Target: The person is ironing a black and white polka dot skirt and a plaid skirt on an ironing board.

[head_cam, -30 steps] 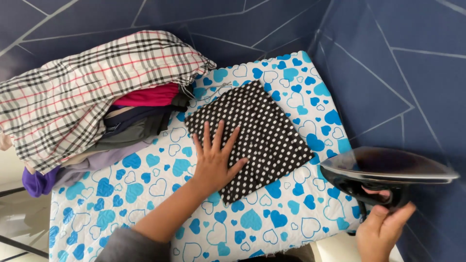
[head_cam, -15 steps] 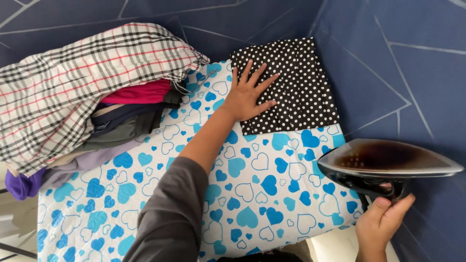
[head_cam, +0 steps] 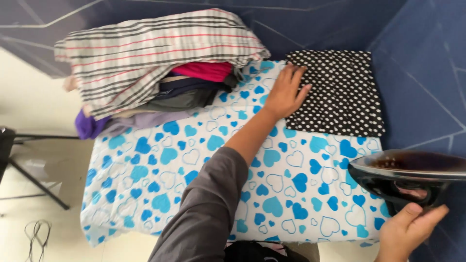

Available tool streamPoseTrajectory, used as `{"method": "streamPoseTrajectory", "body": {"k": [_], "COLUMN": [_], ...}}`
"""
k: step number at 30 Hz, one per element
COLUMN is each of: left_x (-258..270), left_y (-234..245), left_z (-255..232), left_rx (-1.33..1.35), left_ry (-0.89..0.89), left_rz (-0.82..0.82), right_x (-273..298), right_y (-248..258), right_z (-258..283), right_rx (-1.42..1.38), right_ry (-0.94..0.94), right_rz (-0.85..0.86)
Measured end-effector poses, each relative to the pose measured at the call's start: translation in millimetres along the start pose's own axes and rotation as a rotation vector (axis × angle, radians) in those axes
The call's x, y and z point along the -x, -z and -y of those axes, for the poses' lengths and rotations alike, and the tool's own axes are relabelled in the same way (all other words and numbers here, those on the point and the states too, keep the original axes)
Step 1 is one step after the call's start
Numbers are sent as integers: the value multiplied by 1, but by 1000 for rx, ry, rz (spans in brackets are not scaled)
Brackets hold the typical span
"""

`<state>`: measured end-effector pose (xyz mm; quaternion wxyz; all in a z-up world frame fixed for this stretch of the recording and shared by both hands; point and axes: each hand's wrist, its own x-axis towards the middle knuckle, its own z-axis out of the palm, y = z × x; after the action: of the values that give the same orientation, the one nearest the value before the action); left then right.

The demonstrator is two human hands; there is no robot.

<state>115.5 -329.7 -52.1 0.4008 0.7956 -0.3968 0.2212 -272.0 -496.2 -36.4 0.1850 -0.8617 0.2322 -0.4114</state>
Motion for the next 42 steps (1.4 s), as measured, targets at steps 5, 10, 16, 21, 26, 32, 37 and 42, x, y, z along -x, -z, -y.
{"method": "streamPoseTrajectory", "body": {"k": [5, 10, 16, 21, 26, 32, 37, 42], "left_x": [39, 98, 180, 239, 281, 303, 291, 130], "left_y": [12, 34, 120, 232, 354, 433, 411, 344], "left_z": [-3, -8, -20, -47, -57, -49, 10, -45], "left_rx": [-142, -304, -400, -690, -535, -608, -1096, -1017], "left_ry": [66, -26, -123, 129, 651, 1324, 1550, 392], "left_rz": [138, 9, 147, 423, 427, 191, 458, 162], "right_x": [-6, 16, 55, 43, 62, 64, 65, 67], "right_y": [5, -5, 7, -2, -24, -30, -30, -35], "right_z": [18, 22, 63, 132, 135, 153, 157, 157], "right_rx": [-21, -232, 468, -121, -104, -114, -110, -125], "right_ry": [90, 143, 38, 553, 553, 638, 612, 594], "right_rz": [21, 69, -32, 216, 483, 597, 576, 542]}}
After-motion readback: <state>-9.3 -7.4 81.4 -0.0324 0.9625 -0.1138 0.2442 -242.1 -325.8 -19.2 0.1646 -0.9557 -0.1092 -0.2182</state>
